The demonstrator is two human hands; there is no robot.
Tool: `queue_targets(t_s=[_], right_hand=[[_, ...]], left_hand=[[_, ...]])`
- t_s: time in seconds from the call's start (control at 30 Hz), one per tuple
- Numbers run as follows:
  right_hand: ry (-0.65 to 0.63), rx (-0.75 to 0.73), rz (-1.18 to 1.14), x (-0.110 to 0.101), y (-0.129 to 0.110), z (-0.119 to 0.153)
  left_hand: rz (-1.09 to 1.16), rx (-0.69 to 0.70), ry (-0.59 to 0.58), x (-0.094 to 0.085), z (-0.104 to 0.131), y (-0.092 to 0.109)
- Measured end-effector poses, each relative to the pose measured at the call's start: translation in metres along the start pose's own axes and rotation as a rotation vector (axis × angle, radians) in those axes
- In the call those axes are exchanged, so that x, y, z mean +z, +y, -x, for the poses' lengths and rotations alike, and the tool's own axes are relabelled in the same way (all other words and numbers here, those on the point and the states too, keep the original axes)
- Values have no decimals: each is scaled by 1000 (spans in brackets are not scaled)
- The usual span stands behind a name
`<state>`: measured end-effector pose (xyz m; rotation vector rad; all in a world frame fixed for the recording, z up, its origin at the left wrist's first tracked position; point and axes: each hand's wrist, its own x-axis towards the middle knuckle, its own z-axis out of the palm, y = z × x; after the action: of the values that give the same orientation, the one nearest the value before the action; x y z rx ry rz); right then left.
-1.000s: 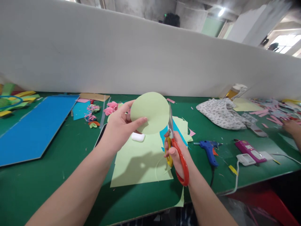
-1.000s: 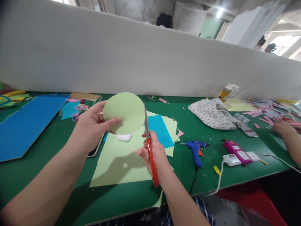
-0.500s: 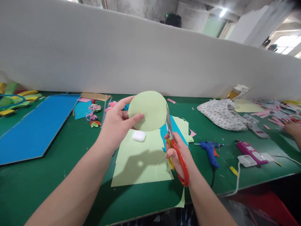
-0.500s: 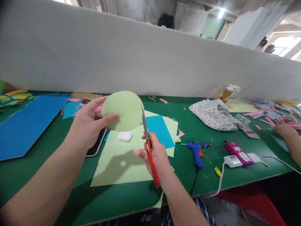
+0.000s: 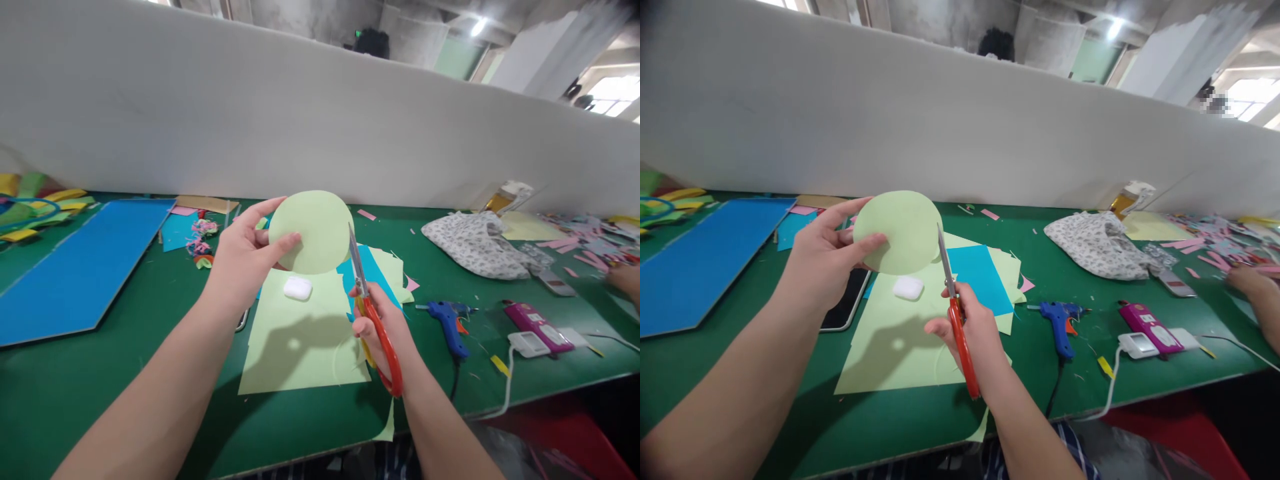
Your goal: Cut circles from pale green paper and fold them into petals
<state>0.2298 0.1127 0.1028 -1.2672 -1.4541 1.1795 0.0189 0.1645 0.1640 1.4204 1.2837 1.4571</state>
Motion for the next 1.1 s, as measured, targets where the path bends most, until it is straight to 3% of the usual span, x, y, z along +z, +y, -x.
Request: queue_targets(t_s=[0.33, 0.63, 1.1], right_hand=[[-60, -3, -101, 0, 2, -1], [-57, -62, -74, -2, 12, -6], [1, -43, -101, 0, 9, -3]], left_hand=[[10, 23, 30, 0, -1, -1], [-56, -71, -94, 5, 6, 6], [-67, -73, -135, 5, 7, 4]])
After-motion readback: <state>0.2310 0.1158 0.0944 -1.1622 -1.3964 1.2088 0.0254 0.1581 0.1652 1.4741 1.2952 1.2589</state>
